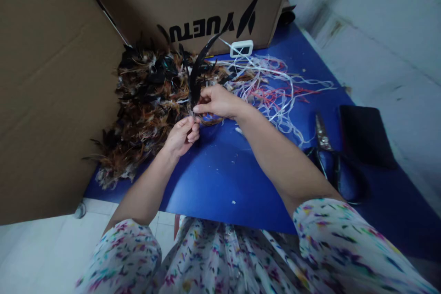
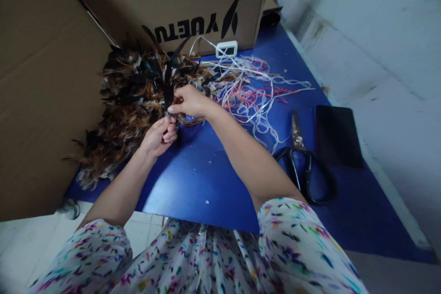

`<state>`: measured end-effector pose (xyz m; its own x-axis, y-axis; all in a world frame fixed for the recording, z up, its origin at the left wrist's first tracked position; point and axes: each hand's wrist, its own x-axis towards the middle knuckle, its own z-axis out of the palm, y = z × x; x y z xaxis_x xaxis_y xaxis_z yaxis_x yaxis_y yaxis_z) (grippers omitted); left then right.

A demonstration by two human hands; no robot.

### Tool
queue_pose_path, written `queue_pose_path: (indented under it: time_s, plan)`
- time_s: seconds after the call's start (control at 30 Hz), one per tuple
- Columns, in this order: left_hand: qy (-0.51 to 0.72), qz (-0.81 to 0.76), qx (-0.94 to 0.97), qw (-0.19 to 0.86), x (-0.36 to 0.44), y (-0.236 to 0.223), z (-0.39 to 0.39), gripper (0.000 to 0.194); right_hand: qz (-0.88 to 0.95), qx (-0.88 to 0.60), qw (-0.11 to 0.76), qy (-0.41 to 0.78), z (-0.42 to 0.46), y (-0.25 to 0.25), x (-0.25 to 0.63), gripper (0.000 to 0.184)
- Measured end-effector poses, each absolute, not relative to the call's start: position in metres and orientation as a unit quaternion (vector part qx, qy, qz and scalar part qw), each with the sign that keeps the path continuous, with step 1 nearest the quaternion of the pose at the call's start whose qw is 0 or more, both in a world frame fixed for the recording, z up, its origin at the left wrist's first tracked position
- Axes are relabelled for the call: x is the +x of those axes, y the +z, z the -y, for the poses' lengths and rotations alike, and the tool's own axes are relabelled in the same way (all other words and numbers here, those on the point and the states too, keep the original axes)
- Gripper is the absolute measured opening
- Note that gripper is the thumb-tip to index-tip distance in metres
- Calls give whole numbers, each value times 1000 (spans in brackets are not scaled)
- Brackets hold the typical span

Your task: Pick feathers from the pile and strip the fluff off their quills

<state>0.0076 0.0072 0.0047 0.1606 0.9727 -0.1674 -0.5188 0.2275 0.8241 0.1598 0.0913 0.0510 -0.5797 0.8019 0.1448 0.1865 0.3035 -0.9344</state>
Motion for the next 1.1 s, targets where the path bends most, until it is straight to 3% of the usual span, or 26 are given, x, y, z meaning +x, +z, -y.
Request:
queue_pose_path:
  time_s: [0.23, 0.37, 0.6, 0.9, 1.1]
  plan:
    - [520, -334, 338, 710, 4, 7, -5, 19, 701, -269, 283, 597, -86, 53, 163, 16]
    - [513, -341, 342, 710, 4, 8, -5, 22, 679, -297, 276, 612, -79, 57, 159, 22]
    - [551, -364, 363, 657, 6, 0, -10, 36, 678, -335, 311, 575, -76, 53, 147, 36]
    - [585, -450, 427, 523, 7, -6, -11, 46, 754, -383, 318, 429, -88, 37, 139, 25]
    - [581, -477, 465, 467, 7, -6, -11, 45, 759, -399, 306, 414, -80, 44, 139, 27]
